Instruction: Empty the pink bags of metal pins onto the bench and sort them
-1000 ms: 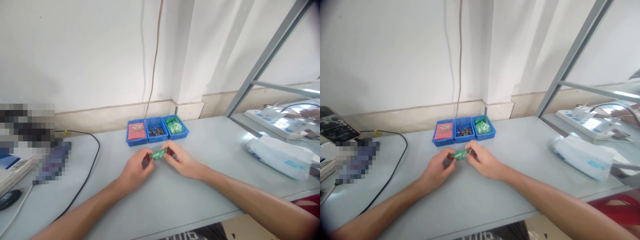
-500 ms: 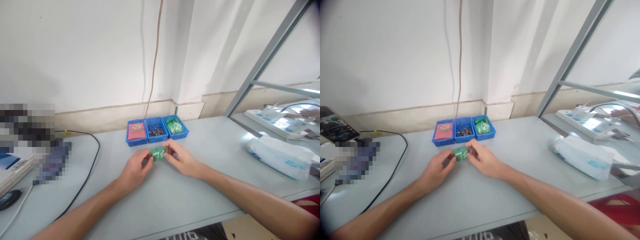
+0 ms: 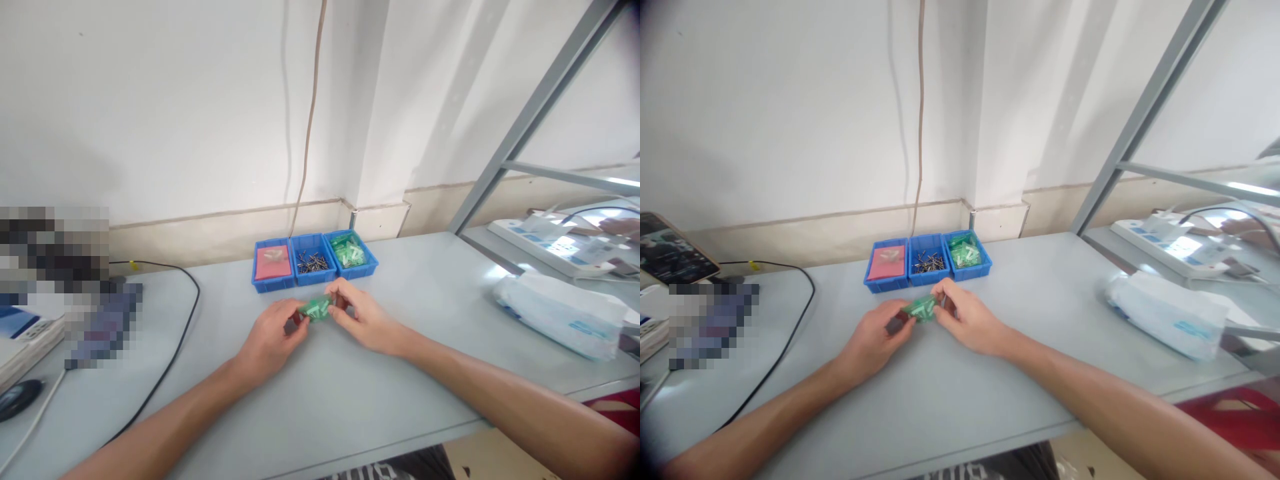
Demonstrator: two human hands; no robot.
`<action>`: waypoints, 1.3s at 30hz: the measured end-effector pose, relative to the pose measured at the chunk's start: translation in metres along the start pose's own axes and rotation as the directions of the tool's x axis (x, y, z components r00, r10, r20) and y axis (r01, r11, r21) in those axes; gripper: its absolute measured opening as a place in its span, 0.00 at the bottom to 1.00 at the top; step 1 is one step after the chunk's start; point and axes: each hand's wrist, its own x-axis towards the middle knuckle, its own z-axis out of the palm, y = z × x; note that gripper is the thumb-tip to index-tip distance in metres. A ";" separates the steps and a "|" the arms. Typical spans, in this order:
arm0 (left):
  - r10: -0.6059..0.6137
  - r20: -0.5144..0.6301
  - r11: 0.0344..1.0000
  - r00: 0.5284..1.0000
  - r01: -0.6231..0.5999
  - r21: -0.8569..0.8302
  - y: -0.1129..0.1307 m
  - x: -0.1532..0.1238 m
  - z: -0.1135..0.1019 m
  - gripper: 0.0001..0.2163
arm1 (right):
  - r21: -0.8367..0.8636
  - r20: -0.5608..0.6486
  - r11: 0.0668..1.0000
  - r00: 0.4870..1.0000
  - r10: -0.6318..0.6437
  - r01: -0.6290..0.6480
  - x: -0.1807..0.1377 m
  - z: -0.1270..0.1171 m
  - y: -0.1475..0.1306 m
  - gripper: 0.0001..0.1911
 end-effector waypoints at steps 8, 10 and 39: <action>0.021 -0.006 0.999 1.000 -0.021 0.049 0.007 0.002 -0.005 0.15 | -0.006 0.008 1.000 1.000 -0.004 0.004 0.000 0.000 0.001 0.02; 0.024 -0.005 0.998 1.000 -0.024 0.054 0.008 0.002 -0.006 0.14 | -0.006 0.010 1.000 1.000 -0.008 0.008 0.000 0.000 0.000 0.02; -0.025 0.025 1.000 0.999 0.024 0.014 0.006 0.000 -0.002 0.03 | -0.033 -0.011 0.999 1.000 0.026 -0.027 0.001 0.001 -0.003 0.05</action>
